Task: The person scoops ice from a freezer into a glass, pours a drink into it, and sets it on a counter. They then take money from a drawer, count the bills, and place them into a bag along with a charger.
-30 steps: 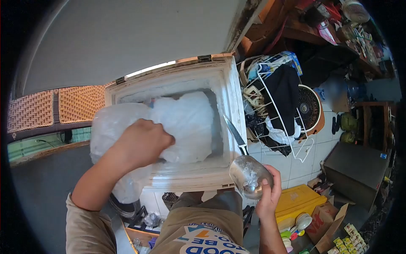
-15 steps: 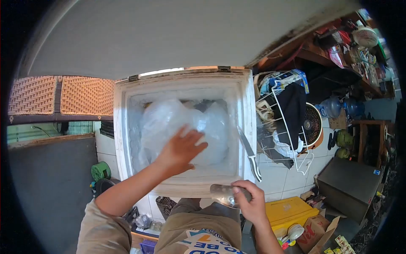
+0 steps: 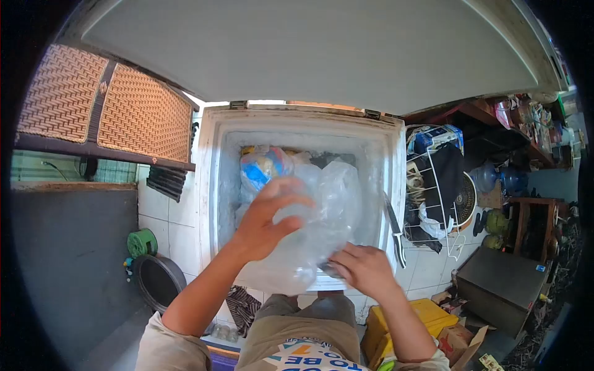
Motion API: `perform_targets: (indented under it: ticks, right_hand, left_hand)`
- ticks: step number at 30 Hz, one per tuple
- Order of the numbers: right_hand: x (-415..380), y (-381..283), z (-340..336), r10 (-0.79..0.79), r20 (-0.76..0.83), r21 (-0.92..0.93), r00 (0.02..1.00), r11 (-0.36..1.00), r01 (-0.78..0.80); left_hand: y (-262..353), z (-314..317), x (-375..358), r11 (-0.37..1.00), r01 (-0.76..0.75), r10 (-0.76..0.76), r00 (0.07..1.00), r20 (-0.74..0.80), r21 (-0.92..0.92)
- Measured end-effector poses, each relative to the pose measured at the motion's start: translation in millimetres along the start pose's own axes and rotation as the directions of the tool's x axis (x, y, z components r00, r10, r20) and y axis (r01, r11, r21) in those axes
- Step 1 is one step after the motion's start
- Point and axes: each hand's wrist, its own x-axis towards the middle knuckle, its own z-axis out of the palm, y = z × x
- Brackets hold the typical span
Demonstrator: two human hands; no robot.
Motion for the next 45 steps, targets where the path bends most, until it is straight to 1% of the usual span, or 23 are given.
perform_targets:
  ticks: [2,5,6,10,12,13,15,17,18,20,22,23,25,26,27,28,29,30,31,32,34,39,45]
  right_hand:
    - [-10,-3,-18,-0.047,-0.026,0.001,0.999,0.999,0.047]
    - [-36,-3,-34,-0.020,-0.013,-0.025,1.000,0.999,0.019]
    - [-48,3,-34,0.002,-0.031,-0.062,1.000,0.998,-0.004]
    - [-77,18,-38,0.055,-0.093,-0.106,0.994,0.992,-0.065]
    - [-82,22,-40,0.087,-0.099,-0.116,0.991,0.988,-0.098]
    - [-86,20,-41,0.128,-0.108,-0.125,0.986,0.982,-0.142]
    - [-77,12,-43,0.191,-0.104,-0.097,0.976,0.975,-0.201]
    - [-72,9,-45,0.199,-0.141,-0.075,0.970,0.975,-0.211]
    - [-71,8,-45,0.202,-0.145,-0.079,0.969,0.974,-0.214]
    - [-69,8,-47,0.190,-0.120,-0.059,0.975,0.978,-0.198]
    - [-64,6,-51,0.174,-0.130,-0.056,0.976,0.982,-0.183]
    - [-63,4,-51,0.168,-0.130,-0.046,0.977,0.983,-0.176]
    - [-64,4,-51,0.165,-0.121,-0.045,0.979,0.984,-0.172]
    - [-64,4,-51,0.168,-0.116,-0.043,0.979,0.984,-0.174]
    - [-63,3,-51,0.172,-0.117,-0.041,0.978,0.983,-0.178]
    - [-63,2,-51,0.164,-0.116,-0.007,0.980,0.986,-0.166]
    - [-63,2,-50,0.155,-0.116,0.026,0.981,0.988,-0.153]
    - [-63,2,-48,0.147,-0.109,0.063,0.983,0.988,-0.141]
    - [-62,-1,-45,0.152,-0.117,0.066,0.981,0.987,-0.145]
    - [-61,-4,-42,0.111,-0.109,0.098,0.988,0.990,-0.100]
    - [-59,-14,-33,0.067,-0.107,0.135,0.992,0.990,-0.052]
    - [-52,-16,-25,0.041,-0.123,0.276,0.992,0.961,-0.006]
    - [-64,4,-36,0.057,-0.106,0.247,0.993,0.969,-0.029]
  left_hand:
    - [-14,16,-7,0.874,0.296,-0.203,0.943,-0.265,0.384]
    - [-40,6,-6,0.900,0.351,-0.315,0.933,-0.173,0.259]
    - [-34,-6,-1,0.926,0.336,-0.283,0.919,-0.275,0.173]
    - [-5,-49,25,0.875,0.438,-0.334,0.854,-0.400,0.204]
    - [5,-56,34,0.857,0.333,-0.167,0.902,-0.399,0.394]
    - [26,-58,36,0.856,0.341,-0.179,0.901,-0.396,0.389]
    - [69,-56,38,0.636,0.116,0.114,0.964,-0.242,0.763]
    - [65,-40,13,0.846,-0.333,0.287,0.943,0.170,0.417]
    - [54,-28,10,0.845,-0.339,0.293,0.941,0.172,0.415]
    - [13,3,6,0.947,-0.047,-0.052,0.953,0.297,0.318]
    - [-45,23,9,0.808,0.161,-0.371,0.886,0.278,0.566]
    - [-69,32,14,0.808,0.160,-0.372,0.886,0.279,0.568]
    - [-100,44,28,0.610,0.279,-0.266,0.954,-0.141,0.741]
    - [-85,40,40,0.609,0.281,-0.268,0.953,-0.141,0.742]
    - [-67,35,50,0.751,0.462,-0.425,0.885,-0.190,0.472]
    - [-54,36,58,0.782,0.606,-0.582,0.794,-0.178,0.148]
    - [-57,45,63,0.781,0.606,-0.582,0.794,-0.176,0.150]
    - [-65,58,67,0.752,0.436,-0.565,0.813,0.142,0.493]
    - [-77,70,70,0.682,0.128,-0.586,0.685,0.434,0.720]
    - [-107,88,67,0.681,0.113,-0.582,0.683,0.441,0.724]
    - [-171,118,52,0.743,0.261,-0.373,0.926,0.058,0.617]
    - [-169,118,46,0.715,0.222,-0.362,0.929,0.079,0.663]
    - [-170,110,0,0.675,0.223,-0.409,0.907,0.104,0.703]
